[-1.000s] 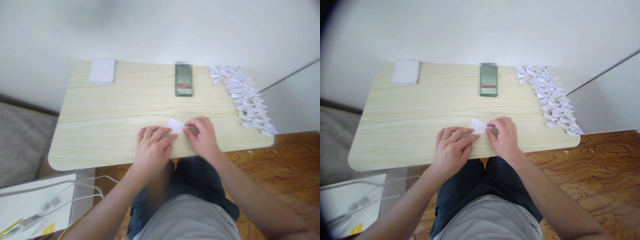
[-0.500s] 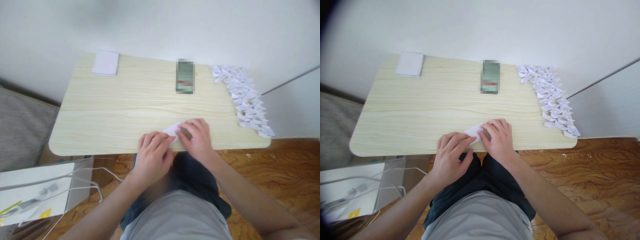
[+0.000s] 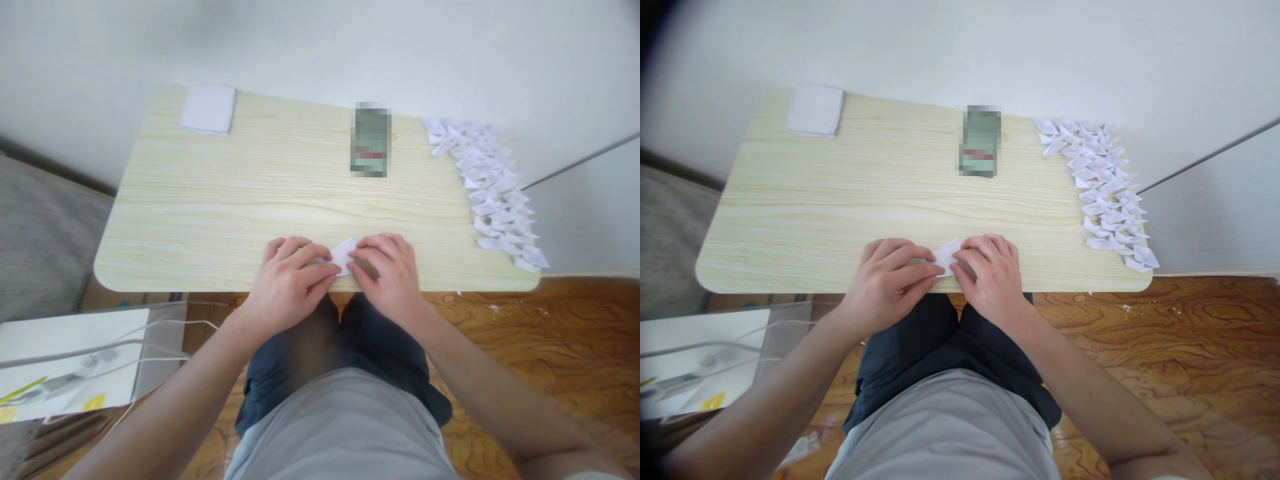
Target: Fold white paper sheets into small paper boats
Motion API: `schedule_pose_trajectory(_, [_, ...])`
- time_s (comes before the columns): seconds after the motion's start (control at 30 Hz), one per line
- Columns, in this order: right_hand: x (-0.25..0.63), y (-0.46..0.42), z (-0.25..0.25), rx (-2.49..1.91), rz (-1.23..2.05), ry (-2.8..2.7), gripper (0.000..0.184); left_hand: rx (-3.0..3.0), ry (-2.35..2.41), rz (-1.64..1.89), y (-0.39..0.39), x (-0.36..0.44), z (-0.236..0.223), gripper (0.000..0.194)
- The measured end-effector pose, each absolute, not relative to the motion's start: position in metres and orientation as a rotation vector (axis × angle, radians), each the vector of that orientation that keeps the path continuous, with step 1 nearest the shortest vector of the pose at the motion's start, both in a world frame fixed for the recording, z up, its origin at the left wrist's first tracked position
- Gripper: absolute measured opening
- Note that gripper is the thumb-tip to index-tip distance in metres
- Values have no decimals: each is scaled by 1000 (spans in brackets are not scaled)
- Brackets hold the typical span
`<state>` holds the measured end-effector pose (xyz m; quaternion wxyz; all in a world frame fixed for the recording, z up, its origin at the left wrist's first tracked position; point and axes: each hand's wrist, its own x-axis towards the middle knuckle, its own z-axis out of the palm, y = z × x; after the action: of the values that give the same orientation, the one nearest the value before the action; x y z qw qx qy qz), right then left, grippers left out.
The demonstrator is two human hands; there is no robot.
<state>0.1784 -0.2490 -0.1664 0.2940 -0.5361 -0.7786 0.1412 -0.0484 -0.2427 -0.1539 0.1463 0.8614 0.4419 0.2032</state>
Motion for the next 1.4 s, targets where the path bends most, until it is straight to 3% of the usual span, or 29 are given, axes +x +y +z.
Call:
schedule_pose_trajectory(0.4, [172,-257,-163,-1447,421,-2016,7,2200,1545,621,-237,-26,-152,9])
schedule_pose_trajectory(1.13, [167,-259,-165,-1509,414,-1969,5,2192,1553,590,-235,-27,-153,4])
schedule_pose_trajectory(1.4, [167,-259,-165,-1517,427,-1964,6,2228,1488,605,-236,-33,-154,17])
